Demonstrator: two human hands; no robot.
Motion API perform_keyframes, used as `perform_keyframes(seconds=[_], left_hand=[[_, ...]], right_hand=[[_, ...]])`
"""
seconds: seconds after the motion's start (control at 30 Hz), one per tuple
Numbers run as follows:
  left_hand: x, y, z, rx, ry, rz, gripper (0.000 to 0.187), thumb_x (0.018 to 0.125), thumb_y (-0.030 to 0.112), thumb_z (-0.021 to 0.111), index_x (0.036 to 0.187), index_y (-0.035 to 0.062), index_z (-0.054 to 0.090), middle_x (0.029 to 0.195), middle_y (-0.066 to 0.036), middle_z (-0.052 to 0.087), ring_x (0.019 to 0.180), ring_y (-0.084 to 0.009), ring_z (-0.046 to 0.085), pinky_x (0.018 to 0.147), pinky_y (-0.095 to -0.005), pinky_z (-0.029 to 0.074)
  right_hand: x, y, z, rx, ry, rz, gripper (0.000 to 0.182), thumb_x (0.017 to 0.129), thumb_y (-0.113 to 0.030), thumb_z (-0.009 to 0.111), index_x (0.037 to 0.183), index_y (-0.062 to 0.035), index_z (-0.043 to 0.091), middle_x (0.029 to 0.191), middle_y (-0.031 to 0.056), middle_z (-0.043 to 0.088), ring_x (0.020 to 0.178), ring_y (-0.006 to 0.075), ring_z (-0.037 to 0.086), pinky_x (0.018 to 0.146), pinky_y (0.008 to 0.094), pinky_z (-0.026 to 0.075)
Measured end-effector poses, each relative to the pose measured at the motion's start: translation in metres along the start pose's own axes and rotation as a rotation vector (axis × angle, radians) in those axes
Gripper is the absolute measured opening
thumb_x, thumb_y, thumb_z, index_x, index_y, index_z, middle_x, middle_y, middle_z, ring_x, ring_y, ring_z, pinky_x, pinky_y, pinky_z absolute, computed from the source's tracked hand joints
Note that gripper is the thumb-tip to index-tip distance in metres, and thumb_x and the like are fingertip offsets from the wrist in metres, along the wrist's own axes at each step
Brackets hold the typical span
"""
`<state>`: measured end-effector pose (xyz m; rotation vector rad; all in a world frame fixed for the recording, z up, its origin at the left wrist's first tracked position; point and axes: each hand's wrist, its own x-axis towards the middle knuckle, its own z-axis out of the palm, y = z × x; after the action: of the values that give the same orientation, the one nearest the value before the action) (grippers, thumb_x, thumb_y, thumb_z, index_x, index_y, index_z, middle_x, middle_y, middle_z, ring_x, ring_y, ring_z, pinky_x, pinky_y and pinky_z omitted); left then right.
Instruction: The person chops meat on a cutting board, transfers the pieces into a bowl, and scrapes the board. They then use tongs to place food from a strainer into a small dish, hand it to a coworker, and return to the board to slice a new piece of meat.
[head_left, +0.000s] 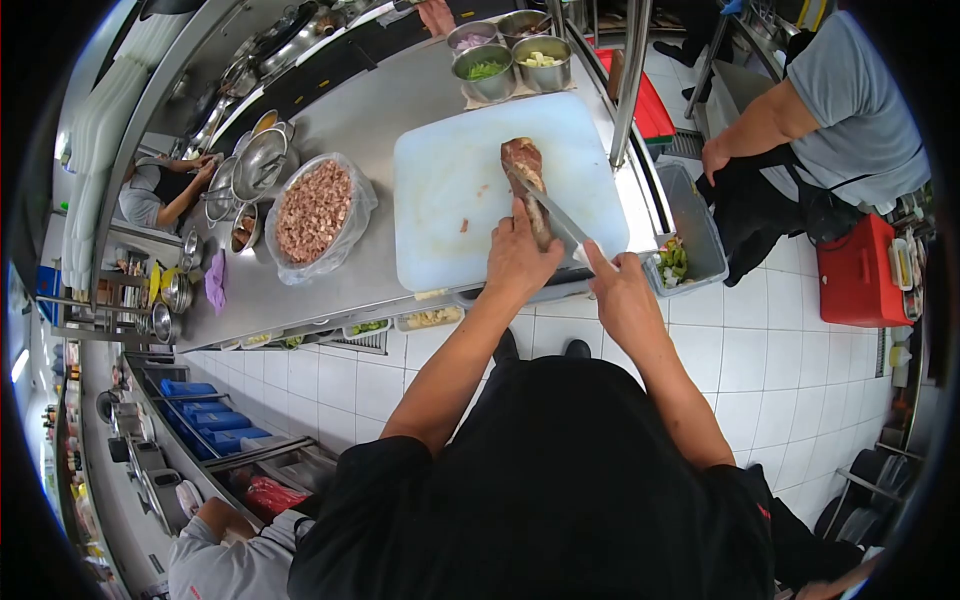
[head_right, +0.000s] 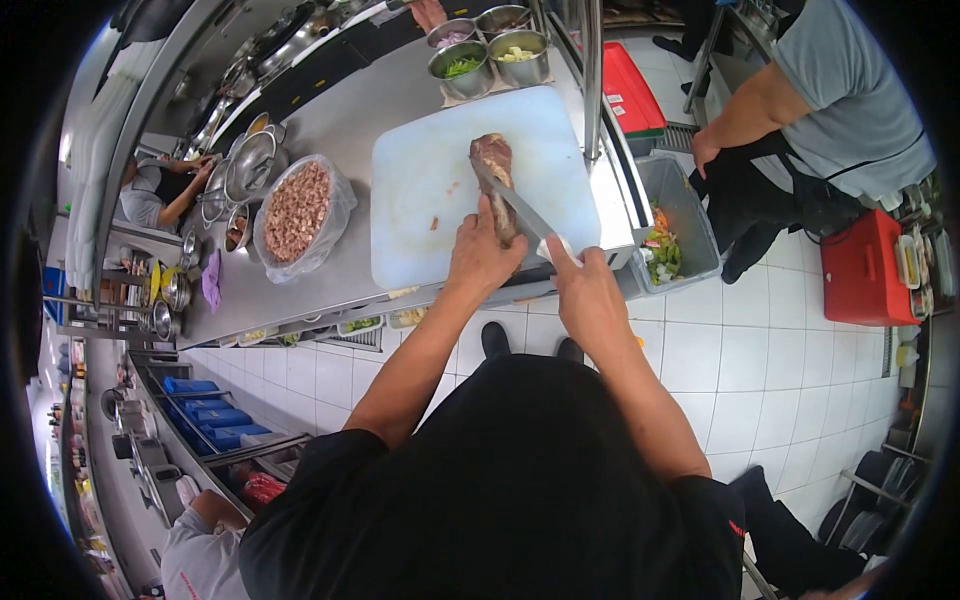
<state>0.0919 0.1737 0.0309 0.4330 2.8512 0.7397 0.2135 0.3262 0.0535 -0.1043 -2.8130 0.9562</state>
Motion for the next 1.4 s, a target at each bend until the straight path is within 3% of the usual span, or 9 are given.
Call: perform_keyframes(seconds=[0.13,0.37,0.53,0.63,0.77,0.87,1.17,1.33,1.4], left_hand=[[0.002,0.000,-0.002,0.036,-0.012,-0.018,0.096,0.081,0.040,0.065,0.150,-0.0118,0.024,0.128,-0.028,0.050,0.116,-0.0408,0.051,0.102,-0.0439,0.046],[0.023,-0.035,-0.039,0.207,-0.090,-0.053,0.087,0.079,0.041,0.062,0.155,0.0094,0.031,0.128,-0.021,0.056,0.119,-0.0371,0.054,0.103,-0.0444,0.046],[0.038,-0.034,-0.065,0.294,-0.046,0.087,0.075,0.082,0.039,0.062,0.149,0.0112,0.043,0.131,-0.019,0.056,0.124,-0.0349,0.053,0.104,-0.0436,0.045],[0.060,-0.024,-0.068,0.219,0.021,0.169,0.067,0.083,0.037,0.063,0.144,0.0113,0.050,0.133,-0.018,0.056,0.126,-0.0341,0.052,0.106,-0.0429,0.044],[0.089,-0.012,-0.058,0.325,0.007,0.157,0.062,0.082,0.034,0.064,0.139,0.0129,0.055,0.134,-0.018,0.055,0.125,-0.0332,0.054,0.105,-0.0418,0.045],[0.100,-0.010,-0.063,0.311,-0.052,0.124,0.056,0.085,0.029,0.064,0.137,0.0129,0.056,0.126,-0.016,0.059,0.120,-0.0316,0.057,0.101,-0.0414,0.048],[0.129,-0.031,-0.070,0.150,-0.073,0.154,0.024,0.086,0.024,0.062,0.104,0.0128,0.072,0.102,-0.013,0.073,0.100,-0.0296,0.068,0.092,-0.0402,0.052],[0.122,-0.026,-0.064,0.289,-0.005,0.201,0.022,0.088,0.021,0.061,0.104,0.0103,0.071,0.101,-0.013,0.073,0.097,-0.0305,0.068,0.089,-0.0408,0.053],[0.126,-0.034,-0.059,0.275,0.027,0.218,0.022,0.088,0.020,0.060,0.104,0.0095,0.071,0.100,-0.013,0.073,0.095,-0.0309,0.069,0.087,-0.0411,0.053]], right_hand=[[0.023,0.000,-0.006,0.105,-0.080,0.115,0.048,0.094,-0.016,0.061,0.141,-0.0106,0.054,0.104,0.0284,0.060,0.096,0.0458,0.062,0.087,0.0477,0.050],[0.032,0.031,-0.036,0.200,-0.065,0.117,0.043,0.096,-0.018,0.058,0.137,-0.0074,0.057,0.103,0.0308,0.065,0.098,0.0457,0.063,0.090,0.0482,0.048],[0.010,0.052,-0.038,0.130,-0.003,0.140,0.044,0.095,-0.015,0.058,0.137,-0.0041,0.056,0.102,0.0309,0.065,0.097,0.0461,0.063,0.088,0.0492,0.048],[0.005,0.042,-0.036,0.101,-0.007,0.211,0.042,0.094,-0.012,0.061,0.134,-0.0007,0.057,0.111,0.0310,0.065,0.107,0.0442,0.062,0.092,0.0435,0.048],[-0.002,0.043,-0.026,0.055,0.045,0.171,0.043,0.094,-0.011,0.060,0.136,-0.0020,0.056,0.106,0.0321,0.064,0.102,0.0459,0.062,0.089,0.0478,0.047],[-0.004,0.044,-0.025,0.020,0.046,0.174,0.045,0.094,-0.011,0.060,0.139,-0.0035,0.054,0.102,0.0314,0.064,0.097,0.0461,0.062,0.086,0.0495,0.048],[-0.004,0.039,-0.029,-0.017,0.009,0.194,0.046,0.095,-0.013,0.059,0.140,-0.0039,0.052,0.102,0.0296,0.064,0.094,0.0449,0.062,0.084,0.0494,0.049],[-0.005,0.042,-0.033,0.095,0.048,0.189,0.044,0.095,-0.014,0.059,0.137,-0.0032,0.056,0.108,0.0290,0.066,0.098,0.0442,0.064,0.087,0.0455,0.049],[0.000,0.039,-0.036,0.183,0.061,0.152,0.043,0.095,-0.016,0.055,0.137,-0.0058,0.056,0.105,0.0299,0.066,0.096,0.0447,0.064,0.086,0.0486,0.049]])
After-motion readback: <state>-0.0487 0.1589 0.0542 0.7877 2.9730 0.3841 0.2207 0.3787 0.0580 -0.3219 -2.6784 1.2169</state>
